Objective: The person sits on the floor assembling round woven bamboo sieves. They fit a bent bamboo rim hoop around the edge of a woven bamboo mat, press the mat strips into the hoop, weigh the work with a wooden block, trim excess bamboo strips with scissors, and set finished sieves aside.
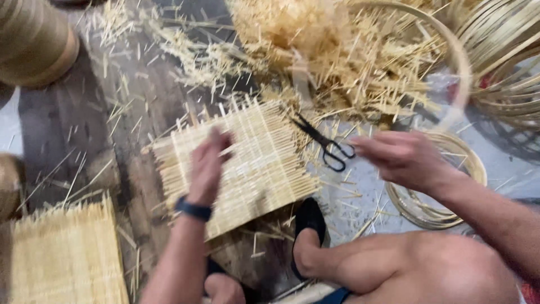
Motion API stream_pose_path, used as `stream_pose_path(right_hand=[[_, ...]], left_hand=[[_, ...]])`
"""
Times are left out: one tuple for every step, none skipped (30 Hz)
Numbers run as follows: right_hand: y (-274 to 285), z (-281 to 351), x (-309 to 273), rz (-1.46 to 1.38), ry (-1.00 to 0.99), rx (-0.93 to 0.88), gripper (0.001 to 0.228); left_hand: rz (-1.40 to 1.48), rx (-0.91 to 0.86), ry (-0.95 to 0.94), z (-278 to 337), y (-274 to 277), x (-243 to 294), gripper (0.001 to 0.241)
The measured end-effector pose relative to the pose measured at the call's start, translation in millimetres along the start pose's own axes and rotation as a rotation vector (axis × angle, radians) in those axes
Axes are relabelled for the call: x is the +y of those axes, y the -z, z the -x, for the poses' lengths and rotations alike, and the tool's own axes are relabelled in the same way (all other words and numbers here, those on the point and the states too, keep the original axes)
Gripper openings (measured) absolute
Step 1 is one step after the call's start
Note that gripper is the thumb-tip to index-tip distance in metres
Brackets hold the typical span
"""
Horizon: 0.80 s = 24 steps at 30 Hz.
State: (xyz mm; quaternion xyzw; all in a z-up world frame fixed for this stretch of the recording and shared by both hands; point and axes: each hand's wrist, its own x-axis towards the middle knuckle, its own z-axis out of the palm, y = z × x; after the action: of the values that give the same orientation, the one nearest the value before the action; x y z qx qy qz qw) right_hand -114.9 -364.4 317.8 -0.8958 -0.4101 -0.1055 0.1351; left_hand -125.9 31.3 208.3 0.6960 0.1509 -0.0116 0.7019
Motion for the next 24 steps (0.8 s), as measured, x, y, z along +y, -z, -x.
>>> stream_pose_path(right_hand=[[-3.2, -17.9, -22.9, -0.016, 0.008, -0.008, 0.024], [-4.6, -39.6, -43.9, -0.060, 0.104, -0.074, 0.025], [-5.7, -61.4, -65.7, -0.104, 0.201, -0.141, 0.027], [-4.6, -70.5, -66.8, -0.111, 0.218, -0.143, 0.027], [-4.4, -79.9, -68.0, -0.096, 0.291, -0.129, 0.026], [-5.6, -87.3, -70.7, -0.087, 0.366, -0.119, 0.027], [-1.9, -92.7, -57.2, -0.099, 0.384, -0.126, 0.027], [0.5, -99.3, -44.8, 0.053, 0.327, 0.064, 0.028], [2.0, -106.5, -31.9, 0.202, 0.265, 0.254, 0.029], [-4.4, -113.0, -27.6, 0.181, 0.274, 0.244, 0.029], [-10.9, -118.9, -22.9, -0.034, 0.092, 0.226, 0.039], [-16.7, -124.1, -18.4, -0.243, -0.098, 0.204, 0.049], [-28.3, -130.2, -17.9, -0.257, -0.095, 0.193, 0.049], [-38.2, -138.2, -13.9, -0.743, -0.492, 0.059, 0.047], [-48.5, -146.2, -9.4, -1.217, -0.895, -0.096, 0.049], [-64.9, -141.2, -1.6, -1.214, -0.901, -0.113, 0.049], [-82.0, -135.5, 6.0, -1.277, -0.900, -0.120, 0.051], [-102.0, -129.4, 12.5, -1.343, -0.900, -0.134, 0.055], [-106.3, -128.3, 7.2, -1.343, -0.908, -0.159, 0.055], [-110.9, -127.7, 0.7, -1.433, -0.917, -0.191, 0.050], [-114.1, -127.4, -5.4, -1.523, -0.927, -0.223, 0.047], [-115.8, -128.2, -11.3, -1.526, -0.925, -0.228, 0.047], [-116.5, -129.0, -16.9, -1.516, -0.910, -0.301, 0.044], [-115.2, -128.5, -21.2, -1.500, -0.897, -0.368, 0.042]], left_hand=[[-0.003, 0.014, 0.013, 7.7, -13.9, 9.6, 0.068], [0.321, -0.009, 0.103, 11.4, -27.7, 21.8, 0.064], [0.648, -0.032, 0.188, 14.0, -41.0, 34.6, 0.060], [0.652, -0.014, 0.184, 6.1, -33.2, 23.3, 0.060], [0.890, -0.028, 0.046, -2.3, -24.8, 11.2, 0.053], [1.125, -0.034, -0.100, -7.0, -15.9, -4.2, 0.046], [1.128, -0.010, -0.105, -0.8, -0.4, 5.9, 0.046], [1.034, 0.055, -0.002, 6.4, 16.9, 16.0, 0.043], [0.941, 0.120, 0.101, 13.4, 33.7, 25.9, 0.042], [0.942, 0.144, 0.109, 17.6, 43.1, 22.4, 0.042], [0.907, 0.131, 0.117, 22.1, 51.6, 18.8, 0.041], [0.869, 0.110, 0.125, 25.0, 59.7, 16.9, 0.040], [0.867, 0.126, 0.133, 26.2, 66.5, 10.2, 0.040], [0.842, 0.095, 0.143, 22.2, 70.5, 4.4, 0.039], [0.817, 0.064, 0.152, 17.8, 74.4, -1.8, 0.039], [0.825, 0.074, 0.163, 18.6, 78.8, -5.1, 0.039], [0.814, 0.032, 0.195, 19.5, 83.4, -9.2, 0.036], [0.803, -0.003, 0.232, 22.5, 89.4, -15.7, 0.034], [0.813, 0.015, 0.245, 28.0, 88.2, -8.5, 0.034], [0.709, 0.040, 0.280, 32.5, 88.9, 0.8, 0.033], [0.606, 0.065, 0.316, 36.4, 89.3, 11.5, 0.034], [0.605, 0.071, 0.317, 32.9, 90.1, 7.8, 0.034], [0.564, 0.072, 0.326, 29.5, 90.3, 4.8, 0.027], [0.525, 0.067, 0.334, 24.8, 88.5, 2.2, 0.026]])
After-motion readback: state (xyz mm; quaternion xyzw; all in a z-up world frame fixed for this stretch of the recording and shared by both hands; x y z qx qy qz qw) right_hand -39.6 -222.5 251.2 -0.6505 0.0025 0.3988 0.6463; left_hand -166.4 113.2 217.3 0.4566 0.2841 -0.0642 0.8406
